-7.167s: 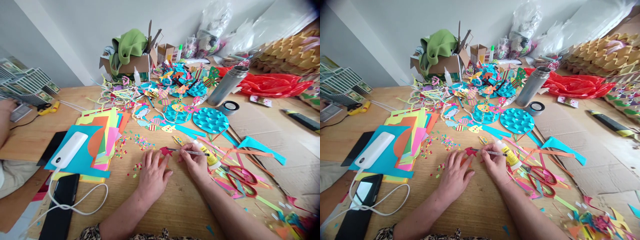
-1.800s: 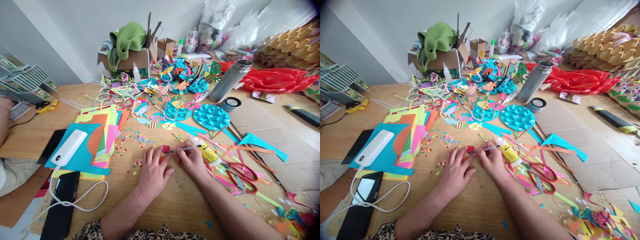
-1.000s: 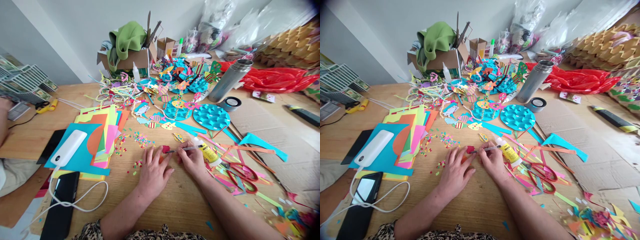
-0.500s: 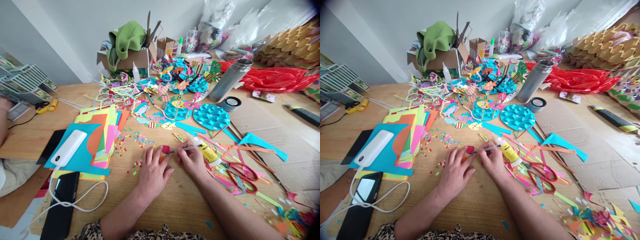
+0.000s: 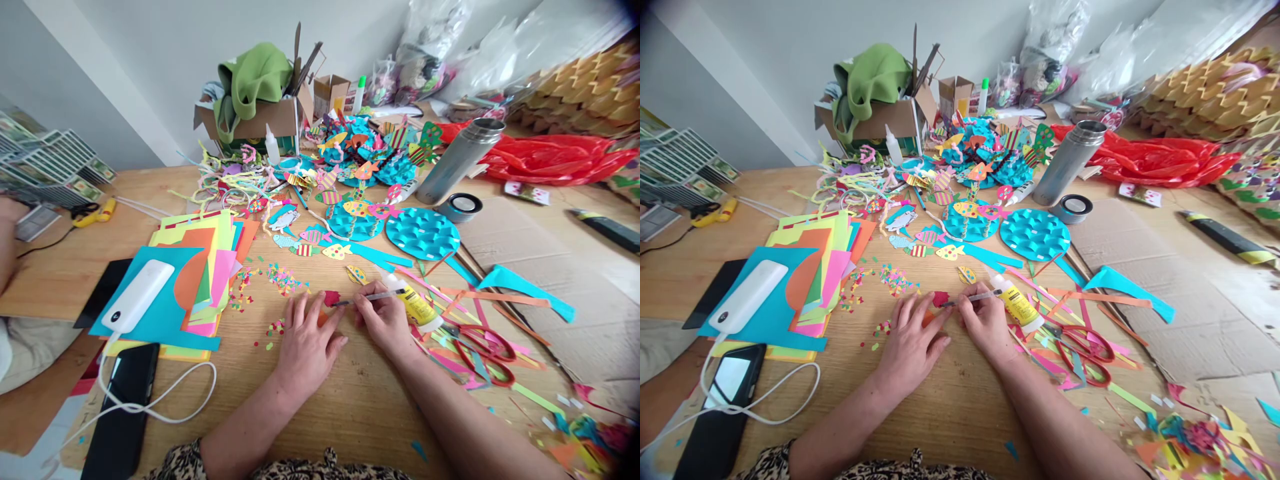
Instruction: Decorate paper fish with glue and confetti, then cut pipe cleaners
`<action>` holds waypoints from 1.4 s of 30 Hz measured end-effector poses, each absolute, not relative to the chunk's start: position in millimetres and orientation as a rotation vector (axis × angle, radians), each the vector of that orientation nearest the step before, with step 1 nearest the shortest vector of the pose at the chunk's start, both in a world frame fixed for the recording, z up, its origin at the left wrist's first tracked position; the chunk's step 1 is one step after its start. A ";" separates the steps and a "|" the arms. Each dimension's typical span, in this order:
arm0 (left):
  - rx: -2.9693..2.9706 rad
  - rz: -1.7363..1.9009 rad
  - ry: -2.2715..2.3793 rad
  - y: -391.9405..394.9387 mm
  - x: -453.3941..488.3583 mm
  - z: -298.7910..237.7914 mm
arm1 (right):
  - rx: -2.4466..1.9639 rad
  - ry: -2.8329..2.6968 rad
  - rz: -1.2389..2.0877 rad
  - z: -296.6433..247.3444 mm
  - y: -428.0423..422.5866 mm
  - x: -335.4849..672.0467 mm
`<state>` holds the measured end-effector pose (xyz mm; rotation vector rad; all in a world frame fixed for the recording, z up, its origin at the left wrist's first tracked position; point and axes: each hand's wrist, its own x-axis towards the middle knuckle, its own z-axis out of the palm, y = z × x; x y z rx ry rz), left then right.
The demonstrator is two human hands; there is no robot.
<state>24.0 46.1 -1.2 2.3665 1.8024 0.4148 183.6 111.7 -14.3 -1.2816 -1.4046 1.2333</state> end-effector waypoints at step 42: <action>2.370 0.419 1.794 45.7 23.4 -2.3 | -1.314 -1.331 1.252 -14.0 111.9 183.2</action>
